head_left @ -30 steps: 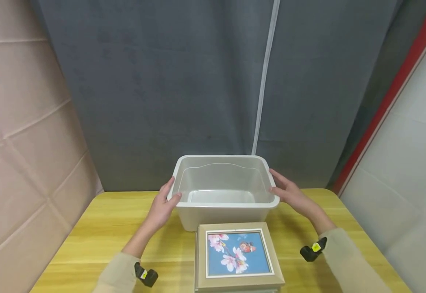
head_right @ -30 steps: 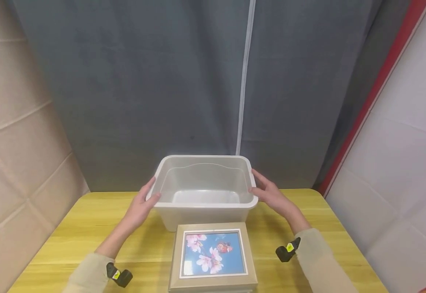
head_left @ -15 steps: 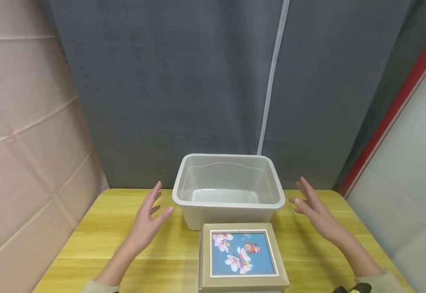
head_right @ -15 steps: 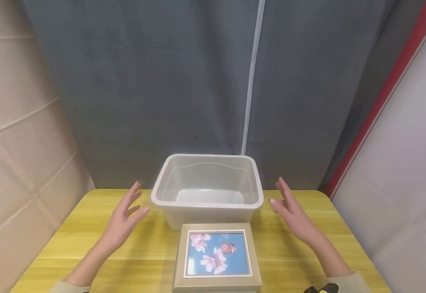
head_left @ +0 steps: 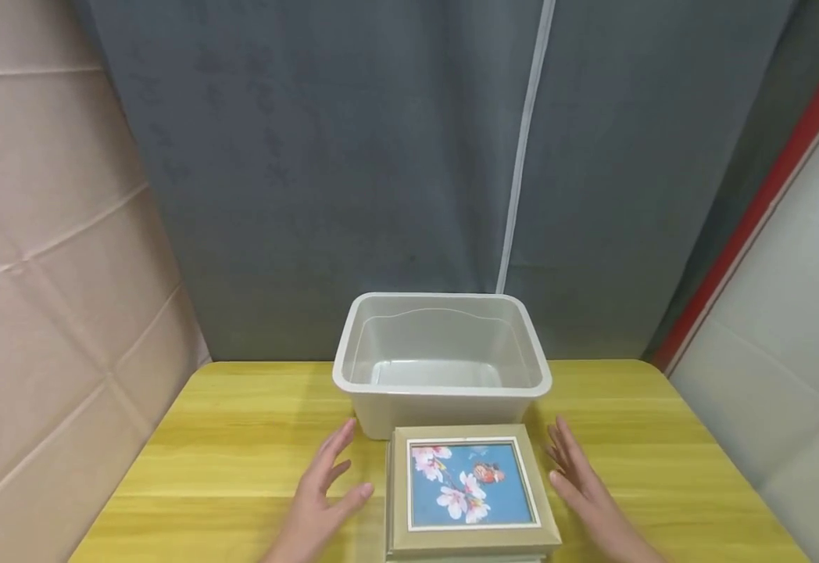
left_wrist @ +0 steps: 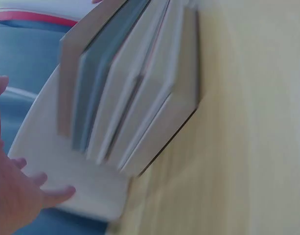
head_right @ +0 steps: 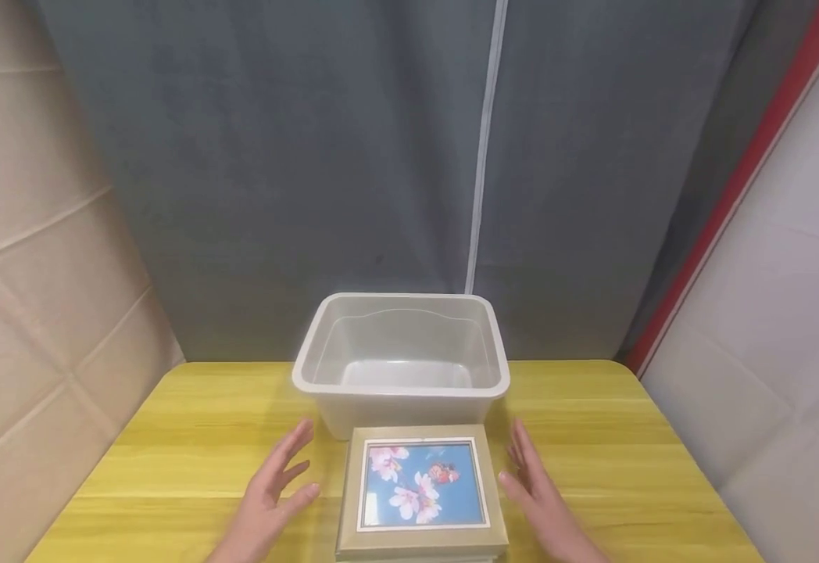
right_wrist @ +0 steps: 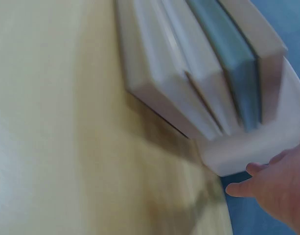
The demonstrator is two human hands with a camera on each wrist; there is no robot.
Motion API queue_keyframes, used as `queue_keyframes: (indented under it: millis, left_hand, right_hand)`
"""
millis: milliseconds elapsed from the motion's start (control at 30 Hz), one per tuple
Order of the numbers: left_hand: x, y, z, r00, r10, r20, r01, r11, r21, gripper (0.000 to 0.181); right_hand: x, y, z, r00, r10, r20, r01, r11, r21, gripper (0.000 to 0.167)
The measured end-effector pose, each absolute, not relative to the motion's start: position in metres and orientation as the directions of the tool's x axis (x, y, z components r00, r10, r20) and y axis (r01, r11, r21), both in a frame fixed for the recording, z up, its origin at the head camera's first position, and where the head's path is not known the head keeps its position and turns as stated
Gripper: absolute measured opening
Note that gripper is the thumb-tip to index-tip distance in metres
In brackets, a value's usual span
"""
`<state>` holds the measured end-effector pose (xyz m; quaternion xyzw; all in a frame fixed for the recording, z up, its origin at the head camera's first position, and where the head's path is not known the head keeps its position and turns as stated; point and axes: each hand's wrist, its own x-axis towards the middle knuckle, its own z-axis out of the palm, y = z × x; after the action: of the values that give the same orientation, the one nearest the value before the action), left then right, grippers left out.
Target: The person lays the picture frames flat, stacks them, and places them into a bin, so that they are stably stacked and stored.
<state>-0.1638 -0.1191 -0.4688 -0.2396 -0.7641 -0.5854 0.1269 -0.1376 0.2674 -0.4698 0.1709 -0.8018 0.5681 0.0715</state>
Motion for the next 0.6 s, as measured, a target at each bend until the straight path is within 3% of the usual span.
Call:
queue_keyframes:
  millis: [267, 600]
  left_hand:
    - [-0.159, -0.091, -0.486, -0.938, 0.238, 0.251, 0.301, 0.208, 0.93, 0.096]
    - [-0.158, -0.075, -0.496, -0.937, 0.32, 0.139, 0.165, 0.055, 0.985, 0.104]
  right_hand:
    - [-0.13, 0.248, -0.474, -0.968, -0.247, 0.033, -0.086, 0.208, -0.974, 0.091]
    - [-0.135, 0.246, -0.477, -0.923, -0.377, -0.073, 0.105, -0.065, -0.992, 0.092]
